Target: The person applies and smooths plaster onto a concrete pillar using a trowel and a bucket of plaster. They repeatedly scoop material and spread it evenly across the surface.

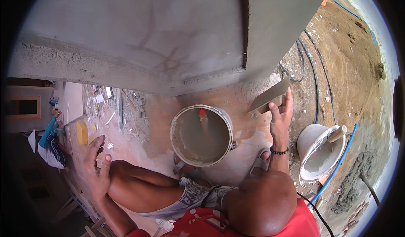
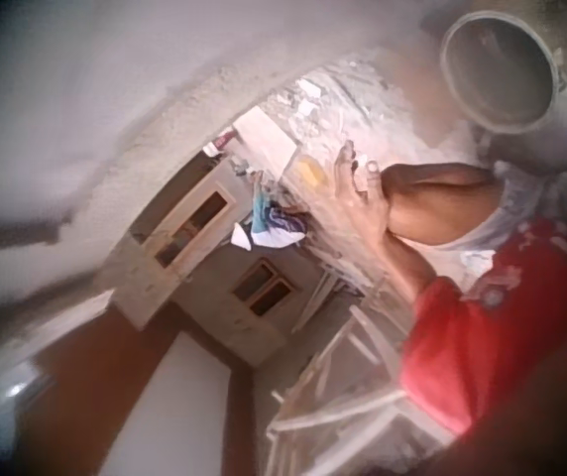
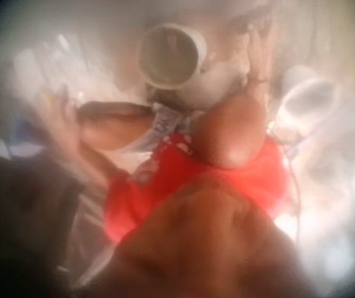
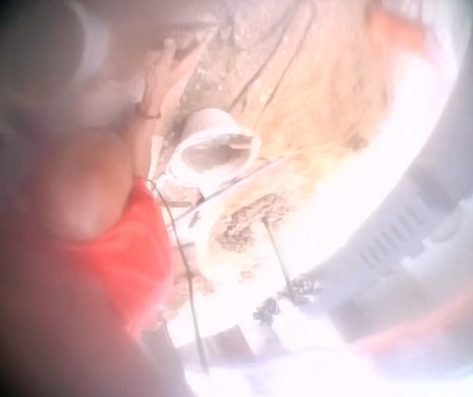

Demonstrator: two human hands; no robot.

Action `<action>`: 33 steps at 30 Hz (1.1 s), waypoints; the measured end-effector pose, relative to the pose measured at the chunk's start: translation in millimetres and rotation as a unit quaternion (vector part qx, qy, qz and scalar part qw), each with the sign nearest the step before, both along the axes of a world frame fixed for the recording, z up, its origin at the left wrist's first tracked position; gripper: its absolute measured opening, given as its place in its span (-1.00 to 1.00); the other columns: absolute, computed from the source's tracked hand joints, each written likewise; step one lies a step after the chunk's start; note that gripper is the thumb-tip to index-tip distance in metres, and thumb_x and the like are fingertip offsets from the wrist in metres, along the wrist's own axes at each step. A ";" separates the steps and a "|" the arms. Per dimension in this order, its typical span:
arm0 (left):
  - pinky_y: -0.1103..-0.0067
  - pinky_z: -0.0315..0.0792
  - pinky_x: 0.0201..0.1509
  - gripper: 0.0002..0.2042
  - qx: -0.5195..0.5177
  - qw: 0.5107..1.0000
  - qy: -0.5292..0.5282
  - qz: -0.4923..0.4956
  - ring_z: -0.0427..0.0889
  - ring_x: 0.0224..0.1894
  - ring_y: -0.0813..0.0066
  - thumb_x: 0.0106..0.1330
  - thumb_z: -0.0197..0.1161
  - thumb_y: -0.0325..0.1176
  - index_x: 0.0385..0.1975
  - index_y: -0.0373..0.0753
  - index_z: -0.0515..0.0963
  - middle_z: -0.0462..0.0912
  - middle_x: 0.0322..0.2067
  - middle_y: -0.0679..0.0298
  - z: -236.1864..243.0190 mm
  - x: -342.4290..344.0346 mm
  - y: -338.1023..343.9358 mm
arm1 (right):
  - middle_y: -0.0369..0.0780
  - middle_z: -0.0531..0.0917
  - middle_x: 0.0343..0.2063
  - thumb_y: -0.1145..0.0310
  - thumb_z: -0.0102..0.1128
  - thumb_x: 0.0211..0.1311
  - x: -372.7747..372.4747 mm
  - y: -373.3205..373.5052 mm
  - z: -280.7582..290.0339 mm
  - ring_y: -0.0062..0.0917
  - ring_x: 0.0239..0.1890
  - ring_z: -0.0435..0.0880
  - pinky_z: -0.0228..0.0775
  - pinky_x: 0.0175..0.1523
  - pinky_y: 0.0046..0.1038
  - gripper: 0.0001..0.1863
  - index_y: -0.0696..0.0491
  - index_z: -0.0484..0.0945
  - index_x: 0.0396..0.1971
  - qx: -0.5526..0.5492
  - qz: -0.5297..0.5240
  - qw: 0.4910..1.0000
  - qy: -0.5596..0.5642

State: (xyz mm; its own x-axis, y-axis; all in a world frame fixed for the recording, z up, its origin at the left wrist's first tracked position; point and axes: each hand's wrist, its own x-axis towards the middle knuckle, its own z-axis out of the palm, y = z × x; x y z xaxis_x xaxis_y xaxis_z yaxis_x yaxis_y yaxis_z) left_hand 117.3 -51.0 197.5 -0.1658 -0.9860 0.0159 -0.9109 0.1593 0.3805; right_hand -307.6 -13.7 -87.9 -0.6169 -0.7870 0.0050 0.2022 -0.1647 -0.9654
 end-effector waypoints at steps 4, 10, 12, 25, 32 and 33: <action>0.34 0.33 0.30 -0.46 0.012 1.000 -0.011 0.006 0.52 0.18 0.16 0.41 0.18 -0.05 0.21 -0.37 0.45 0.55 0.15 0.00 8.0 1.7 8.2 | -0.21 0.60 0.03 0.61 0.14 0.14 -124.0 -0.8 35.1 -0.49 0.08 0.56 0.39 0.20 -0.42 -0.41 0.25 0.38 0.25 0.071 0.078 0.992 0.076; 0.28 0.32 0.32 -0.51 -0.020 0.999 -0.024 -0.006 0.51 0.20 0.10 0.41 0.21 -0.12 0.17 -0.38 0.49 0.55 0.14 -0.02 11.4 1.1 15.1 | -0.32 0.62 0.02 0.60 0.10 0.08 -158.2 -61.5 35.2 -0.61 0.03 0.56 0.39 0.07 -0.56 -0.40 0.13 0.45 0.22 0.110 0.212 0.966 0.094; 0.28 0.32 0.32 -0.51 -0.024 0.999 -0.023 -0.004 0.51 0.20 0.10 0.40 0.21 -0.13 0.17 -0.38 0.49 0.55 0.14 -0.03 13.6 -0.9 17.2 | -0.29 0.62 0.01 0.65 0.08 0.09 -159.6 -71.1 28.7 -0.63 -0.03 0.59 0.45 0.05 -0.53 -0.40 0.14 0.44 0.23 0.126 0.232 0.964 0.037; 0.30 0.32 0.31 -0.47 -0.020 1.000 -0.019 -0.001 0.52 0.18 0.12 0.40 0.20 -0.07 0.18 -0.39 0.48 0.56 0.13 -0.03 16.9 -2.5 25.1 | -0.24 0.66 -0.01 0.70 0.15 0.04 -154.7 -97.3 101.8 -0.56 -0.04 0.62 0.46 0.08 -0.53 -0.39 0.22 0.48 0.20 -0.011 0.248 0.964 0.093; 0.32 0.34 0.29 -0.47 -0.018 0.998 -0.056 -0.030 0.52 0.16 0.15 0.43 0.17 -0.07 0.19 -0.40 0.45 0.55 0.14 -0.01 10.4 -11.4 5.6 | -0.14 0.60 0.10 0.64 0.17 0.16 -244.5 -88.6 195.6 -0.44 0.05 0.62 0.45 0.16 -0.35 -0.45 0.25 0.42 0.22 -0.182 0.204 0.932 0.237; 0.32 0.34 0.29 -0.47 -0.019 0.997 -0.059 -0.035 0.53 0.15 0.16 0.43 0.17 -0.08 0.20 -0.40 0.45 0.55 0.14 -0.01 9.4 -13.4 0.4 | -0.12 0.62 0.07 0.64 0.16 0.20 -272.0 -77.9 197.1 -0.39 0.08 0.62 0.43 0.21 -0.28 -0.51 0.24 0.45 0.18 -0.203 0.177 0.934 0.234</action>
State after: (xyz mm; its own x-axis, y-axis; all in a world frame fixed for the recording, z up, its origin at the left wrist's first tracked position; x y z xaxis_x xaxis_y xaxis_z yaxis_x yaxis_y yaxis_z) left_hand 103.9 -50.5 206.8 -0.2377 -0.9709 0.0296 -0.9348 0.2370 0.2645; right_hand -579.6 -91.7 109.2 -0.1743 -0.8161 0.5510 -0.1157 -0.5387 -0.8345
